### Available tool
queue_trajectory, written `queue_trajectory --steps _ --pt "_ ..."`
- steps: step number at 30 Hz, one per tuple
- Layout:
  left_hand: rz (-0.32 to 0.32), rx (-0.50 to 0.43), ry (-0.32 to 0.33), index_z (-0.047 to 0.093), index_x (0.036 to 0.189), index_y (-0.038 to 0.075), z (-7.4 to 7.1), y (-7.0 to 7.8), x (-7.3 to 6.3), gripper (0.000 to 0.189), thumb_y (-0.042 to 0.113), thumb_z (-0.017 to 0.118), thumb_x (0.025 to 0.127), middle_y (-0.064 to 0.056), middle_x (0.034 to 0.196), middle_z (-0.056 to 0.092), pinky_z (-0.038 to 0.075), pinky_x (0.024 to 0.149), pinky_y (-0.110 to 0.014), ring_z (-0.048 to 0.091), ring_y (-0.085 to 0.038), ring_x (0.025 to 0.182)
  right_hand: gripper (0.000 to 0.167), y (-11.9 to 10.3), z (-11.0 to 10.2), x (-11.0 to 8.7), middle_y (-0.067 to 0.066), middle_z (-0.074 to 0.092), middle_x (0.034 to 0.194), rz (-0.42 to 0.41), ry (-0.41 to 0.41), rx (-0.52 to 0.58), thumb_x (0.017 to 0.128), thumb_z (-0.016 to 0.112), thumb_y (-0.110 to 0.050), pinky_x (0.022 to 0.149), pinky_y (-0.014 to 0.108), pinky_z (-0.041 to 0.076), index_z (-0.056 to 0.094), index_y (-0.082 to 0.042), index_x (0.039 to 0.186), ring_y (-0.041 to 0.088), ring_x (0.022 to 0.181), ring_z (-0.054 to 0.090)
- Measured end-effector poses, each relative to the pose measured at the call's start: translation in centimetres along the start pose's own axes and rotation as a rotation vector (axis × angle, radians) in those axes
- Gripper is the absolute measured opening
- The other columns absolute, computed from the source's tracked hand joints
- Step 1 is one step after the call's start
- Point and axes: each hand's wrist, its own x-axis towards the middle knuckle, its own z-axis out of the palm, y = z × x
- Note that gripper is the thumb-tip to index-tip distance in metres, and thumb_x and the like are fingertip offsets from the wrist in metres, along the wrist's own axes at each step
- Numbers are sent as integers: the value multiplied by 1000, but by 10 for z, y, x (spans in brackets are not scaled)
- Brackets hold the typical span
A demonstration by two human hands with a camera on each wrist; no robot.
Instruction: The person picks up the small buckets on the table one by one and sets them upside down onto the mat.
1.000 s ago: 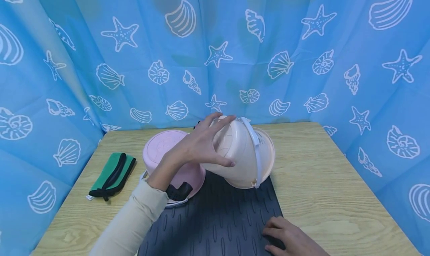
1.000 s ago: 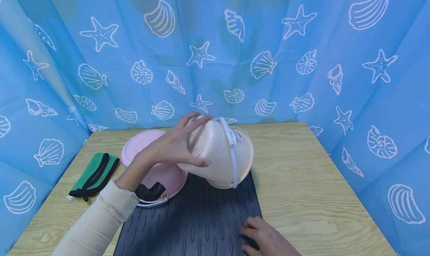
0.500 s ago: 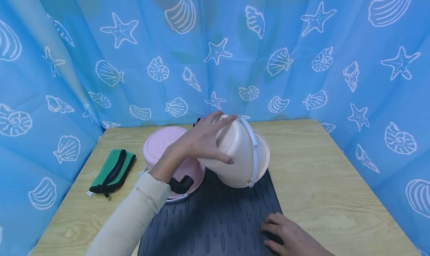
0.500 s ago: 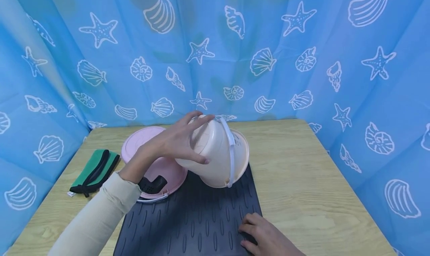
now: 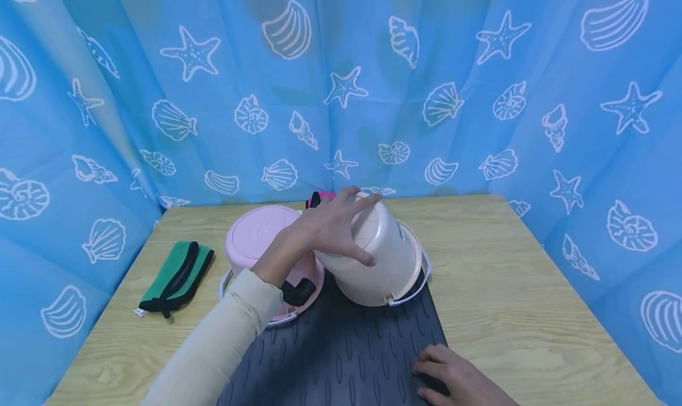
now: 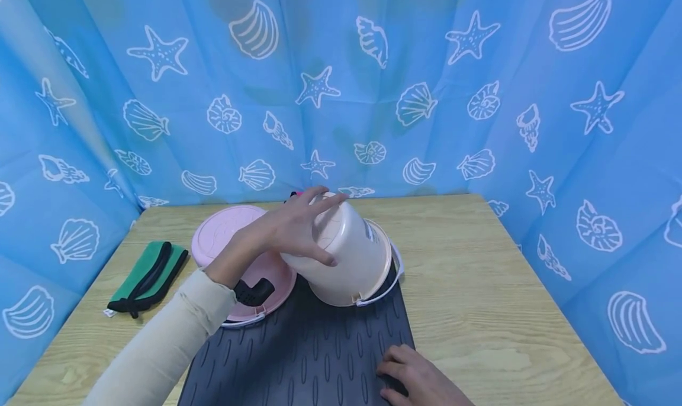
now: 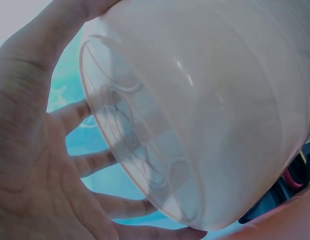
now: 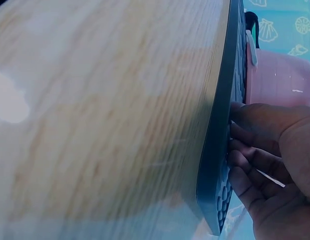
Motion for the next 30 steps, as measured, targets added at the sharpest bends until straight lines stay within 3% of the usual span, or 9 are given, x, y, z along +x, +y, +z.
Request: queue_trajectory --steps 5,12,20,30 --pt "-23 47 -46 19 160 40 -2 10 9 110 67 76 69 -8 162 18 47 94 -55 40 -38 134 21 -2 -2 0 -13 54 104 41 -18 1 92 74 -28 72 22 51 75 -12 106 0 89 49" --pt "-49 79 -131 16 160 40 -2 22 23 112 68 76 70 -7 164 15 49 92 -53 40 -37 135 20 -2 -2 -1 -13 54 104 36 3 -1 92 74 -27 71 23 51 75 -13 106 0 89 49" --pt "-81 118 -176 17 159 43 0 27 32 112 69 77 69 -5 164 15 48 92 -57 33 -41 138 21 2 2 -2 -11 54 103 -32 33 -14 92 75 -27 68 22 49 74 -11 105 1 88 48" --pt "-68 149 -195 19 159 43 -2 28 37 111 70 77 68 -5 162 18 51 86 -55 38 -42 133 18 6 3 -4 -10 54 102 -99 86 -20 91 76 -22 67 20 48 73 -13 106 1 87 48"
